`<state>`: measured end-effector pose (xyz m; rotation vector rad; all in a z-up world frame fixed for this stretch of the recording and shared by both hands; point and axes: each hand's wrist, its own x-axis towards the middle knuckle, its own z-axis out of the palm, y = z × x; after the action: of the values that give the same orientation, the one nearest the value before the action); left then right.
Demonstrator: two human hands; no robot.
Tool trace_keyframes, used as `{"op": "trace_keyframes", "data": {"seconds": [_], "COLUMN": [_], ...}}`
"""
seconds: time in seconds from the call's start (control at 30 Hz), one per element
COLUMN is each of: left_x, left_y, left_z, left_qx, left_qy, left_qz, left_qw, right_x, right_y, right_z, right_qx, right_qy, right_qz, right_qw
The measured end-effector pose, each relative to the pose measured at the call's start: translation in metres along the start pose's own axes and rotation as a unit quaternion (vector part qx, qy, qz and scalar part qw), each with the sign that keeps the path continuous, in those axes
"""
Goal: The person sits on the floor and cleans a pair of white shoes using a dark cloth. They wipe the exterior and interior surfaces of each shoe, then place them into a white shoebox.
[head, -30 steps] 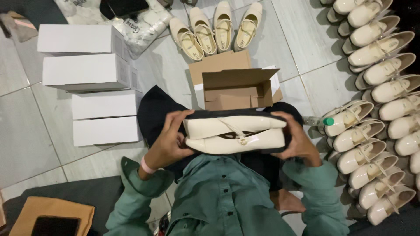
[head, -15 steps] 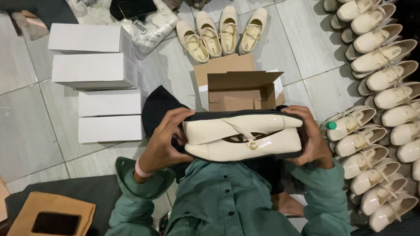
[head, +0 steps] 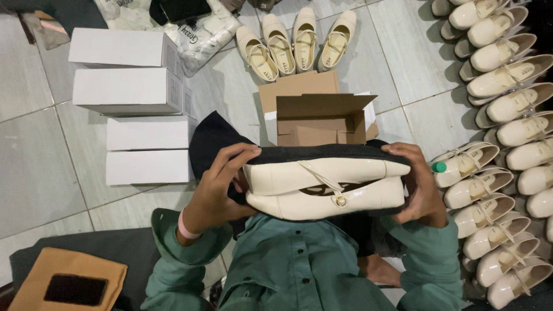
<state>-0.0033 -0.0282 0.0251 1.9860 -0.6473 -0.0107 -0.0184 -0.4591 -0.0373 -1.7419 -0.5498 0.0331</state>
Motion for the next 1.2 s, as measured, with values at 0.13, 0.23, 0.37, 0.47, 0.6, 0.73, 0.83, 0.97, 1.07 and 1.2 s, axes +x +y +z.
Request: {"op": "trace_keyframes", "data": {"seconds": [0.13, 0.23, 0.37, 0.47, 0.6, 0.73, 0.83, 0.97, 1.07, 1.2], "left_x": [-0.004, -0.006, -0.006, -0.005, -0.002, -0.002, -0.010, -0.042, -0.078, -0.148], "left_y": [0.004, 0.006, 0.010, 0.011, 0.015, 0.019, 0.011, -0.035, -0.083, -0.123], "left_z": [0.000, -0.002, -0.003, -0.004, -0.007, -0.007, -0.007, -0.004, 0.022, 0.064], "left_qx": [0.013, 0.026, 0.056, 0.059, 0.092, 0.096, 0.096, 0.057, 0.007, 0.020], "left_qy": [0.023, 0.027, 0.036, 0.033, 0.041, 0.047, 0.045, 0.002, -0.021, -0.031], "left_qz": [0.038, 0.072, 0.091, 0.104, 0.111, 0.114, 0.099, -0.021, -0.167, -0.325], "left_qw": [0.999, 0.997, 0.994, 0.992, 0.989, 0.988, 0.989, 0.998, 0.986, 0.945], "right_x": [-0.007, -0.011, -0.012, -0.011, -0.009, -0.004, 0.001, -0.003, -0.014, -0.035], "right_y": [0.000, -0.001, -0.007, -0.011, -0.015, -0.020, -0.018, 0.022, 0.086, 0.166], "right_z": [-0.002, -0.004, -0.009, -0.011, -0.011, -0.013, -0.008, 0.038, 0.103, 0.156], "right_qx": [-0.052, -0.061, -0.065, -0.086, -0.105, -0.085, -0.132, -0.164, 0.108, 0.155], "right_qy": [0.011, 0.028, 0.048, 0.056, 0.050, 0.048, 0.025, -0.067, -0.063, -0.104], "right_qz": [-0.020, -0.052, -0.052, -0.066, -0.071, -0.064, -0.084, 0.006, 0.213, 0.270], "right_qw": [0.998, 0.996, 0.995, 0.993, 0.991, 0.993, 0.987, 0.984, 0.969, 0.945]}}
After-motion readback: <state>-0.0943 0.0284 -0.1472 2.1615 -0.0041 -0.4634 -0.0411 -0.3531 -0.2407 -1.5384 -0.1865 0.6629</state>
